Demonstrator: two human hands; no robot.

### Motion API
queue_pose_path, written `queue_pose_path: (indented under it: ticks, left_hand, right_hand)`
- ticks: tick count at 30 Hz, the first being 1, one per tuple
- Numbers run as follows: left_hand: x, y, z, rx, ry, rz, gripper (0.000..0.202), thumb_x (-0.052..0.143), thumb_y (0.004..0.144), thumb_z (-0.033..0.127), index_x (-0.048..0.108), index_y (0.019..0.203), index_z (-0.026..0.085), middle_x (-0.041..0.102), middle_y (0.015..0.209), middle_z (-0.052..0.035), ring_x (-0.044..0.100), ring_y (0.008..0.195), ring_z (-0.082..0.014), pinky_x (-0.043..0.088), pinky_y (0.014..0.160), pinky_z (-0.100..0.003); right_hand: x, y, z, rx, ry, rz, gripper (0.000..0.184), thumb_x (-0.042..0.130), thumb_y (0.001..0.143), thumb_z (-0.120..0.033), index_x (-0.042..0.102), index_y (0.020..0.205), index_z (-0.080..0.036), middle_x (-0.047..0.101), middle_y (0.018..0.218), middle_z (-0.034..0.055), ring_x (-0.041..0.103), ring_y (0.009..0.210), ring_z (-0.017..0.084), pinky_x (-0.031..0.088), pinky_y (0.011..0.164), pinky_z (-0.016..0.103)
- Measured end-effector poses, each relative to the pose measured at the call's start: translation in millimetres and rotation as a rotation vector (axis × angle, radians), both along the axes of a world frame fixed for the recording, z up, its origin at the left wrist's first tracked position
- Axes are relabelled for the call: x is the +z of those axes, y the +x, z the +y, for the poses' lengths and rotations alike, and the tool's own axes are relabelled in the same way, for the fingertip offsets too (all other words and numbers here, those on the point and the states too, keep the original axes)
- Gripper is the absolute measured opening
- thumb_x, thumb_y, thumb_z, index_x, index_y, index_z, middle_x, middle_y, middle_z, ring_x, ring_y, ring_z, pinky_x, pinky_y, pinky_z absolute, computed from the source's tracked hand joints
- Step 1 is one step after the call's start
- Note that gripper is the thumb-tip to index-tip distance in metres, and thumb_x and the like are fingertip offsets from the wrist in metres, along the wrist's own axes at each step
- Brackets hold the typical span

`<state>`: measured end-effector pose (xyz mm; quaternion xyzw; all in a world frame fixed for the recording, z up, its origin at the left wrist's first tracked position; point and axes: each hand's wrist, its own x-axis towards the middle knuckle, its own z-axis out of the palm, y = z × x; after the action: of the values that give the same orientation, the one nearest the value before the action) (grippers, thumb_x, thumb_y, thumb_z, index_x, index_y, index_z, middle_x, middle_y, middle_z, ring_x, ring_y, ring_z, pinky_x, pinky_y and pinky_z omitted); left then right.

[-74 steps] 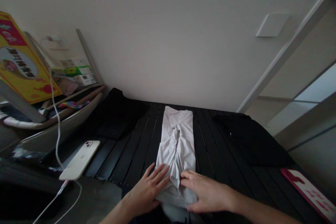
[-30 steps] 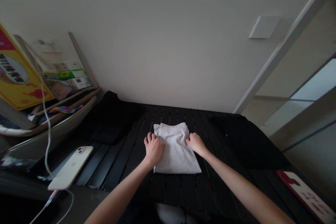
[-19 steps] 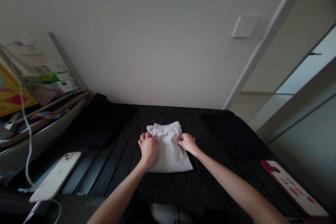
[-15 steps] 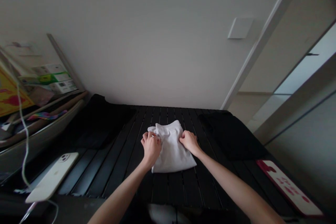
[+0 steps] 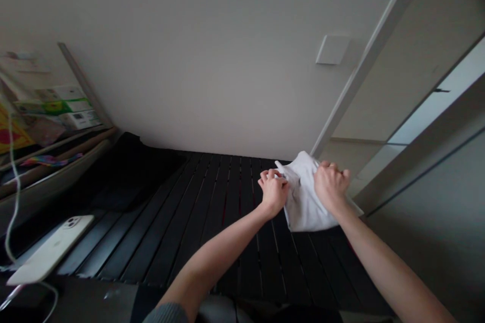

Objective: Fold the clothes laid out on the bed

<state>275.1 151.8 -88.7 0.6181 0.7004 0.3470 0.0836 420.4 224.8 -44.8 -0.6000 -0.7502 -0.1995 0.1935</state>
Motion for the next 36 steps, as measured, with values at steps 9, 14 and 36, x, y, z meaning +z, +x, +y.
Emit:
queue_pose_path:
  ticks: [9, 14, 36]
  left_hand:
    - [-15.7, 6, 8, -0.061, -0.171, 0.158, 0.04, 0.053, 0.082, 0.028, 0.056, 0.122, 0.024, 0.031, 0.147, -0.0079, 0.02, 0.135, -0.0333, 0.03, 0.103, -0.055]
    - [-38.7, -53, -13, 0.075, -0.202, 0.306, 0.032, 0.049, 0.082, 0.023, 0.062, 0.111, 0.02, 0.039, 0.142, -0.0119, 0.024, 0.134, -0.0345, 0.031, 0.101, -0.055]
    - [-55.0, -418, -181, 0.956, -0.379, 0.377, 0.028, 0.039, 0.087, 0.017, 0.063, 0.102, 0.012, 0.056, 0.123, -0.0191, 0.043, 0.122, -0.0396, 0.038, 0.091, -0.059]
  right_hand:
    - [-49.2, 11, 13, 0.081, -0.035, -0.142, 0.033, 0.034, 0.091, -0.008, 0.063, 0.106, -0.007, 0.062, 0.107, 0.0211, 0.05, 0.107, 0.033, 0.033, 0.091, 0.043]
    - [-90.4, -45, -10, 0.356, -0.138, -0.143, 0.029, 0.041, 0.086, -0.007, 0.065, 0.103, -0.012, 0.062, 0.112, 0.0177, 0.046, 0.114, 0.031, 0.034, 0.094, 0.039]
    - [-190.2, -121, -63, 0.566, -0.192, -0.02, 0.025, 0.037, 0.092, -0.018, 0.06, 0.103, -0.015, 0.059, 0.11, 0.0157, 0.054, 0.106, 0.027, 0.044, 0.088, 0.037]
